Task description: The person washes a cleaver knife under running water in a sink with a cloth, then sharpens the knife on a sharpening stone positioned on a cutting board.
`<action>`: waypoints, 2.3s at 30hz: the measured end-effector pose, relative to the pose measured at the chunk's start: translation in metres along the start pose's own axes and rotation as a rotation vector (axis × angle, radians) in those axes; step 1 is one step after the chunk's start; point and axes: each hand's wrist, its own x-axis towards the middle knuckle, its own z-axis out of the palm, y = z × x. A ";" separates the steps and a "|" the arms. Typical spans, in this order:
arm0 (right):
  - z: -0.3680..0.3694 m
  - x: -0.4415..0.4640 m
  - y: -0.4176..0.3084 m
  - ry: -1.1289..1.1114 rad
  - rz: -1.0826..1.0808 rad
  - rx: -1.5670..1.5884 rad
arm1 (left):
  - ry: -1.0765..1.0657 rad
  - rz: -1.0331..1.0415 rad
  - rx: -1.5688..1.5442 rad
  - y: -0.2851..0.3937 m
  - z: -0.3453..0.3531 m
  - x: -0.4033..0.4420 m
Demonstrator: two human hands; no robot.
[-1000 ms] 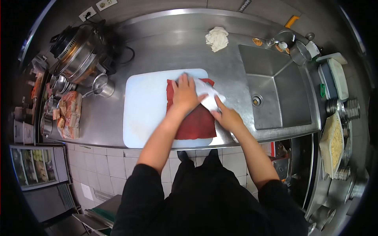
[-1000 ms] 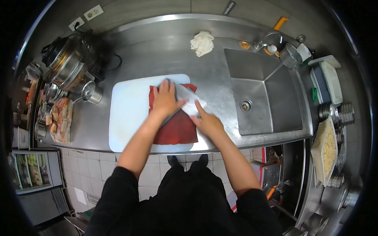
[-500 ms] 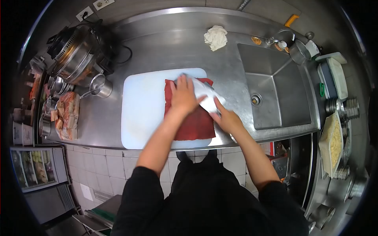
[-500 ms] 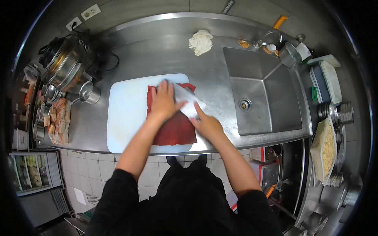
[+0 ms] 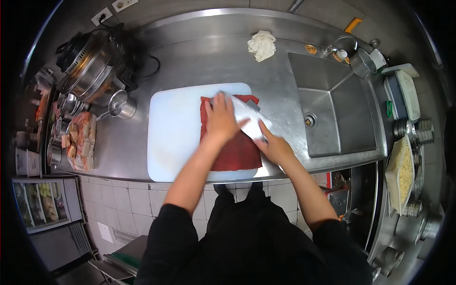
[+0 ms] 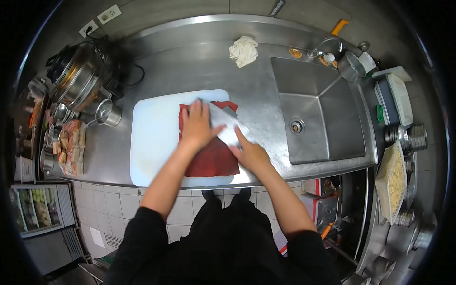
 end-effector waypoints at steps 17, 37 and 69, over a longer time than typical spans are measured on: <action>0.019 -0.052 0.029 -0.002 -0.031 0.090 | -0.071 0.022 0.041 0.031 -0.004 -0.050; -0.004 0.036 -0.022 -0.017 -0.081 0.049 | -0.059 -0.113 0.042 -0.027 -0.007 0.013; -0.010 0.064 -0.040 -0.058 -0.041 0.054 | -0.066 -0.113 -0.024 -0.055 -0.010 0.032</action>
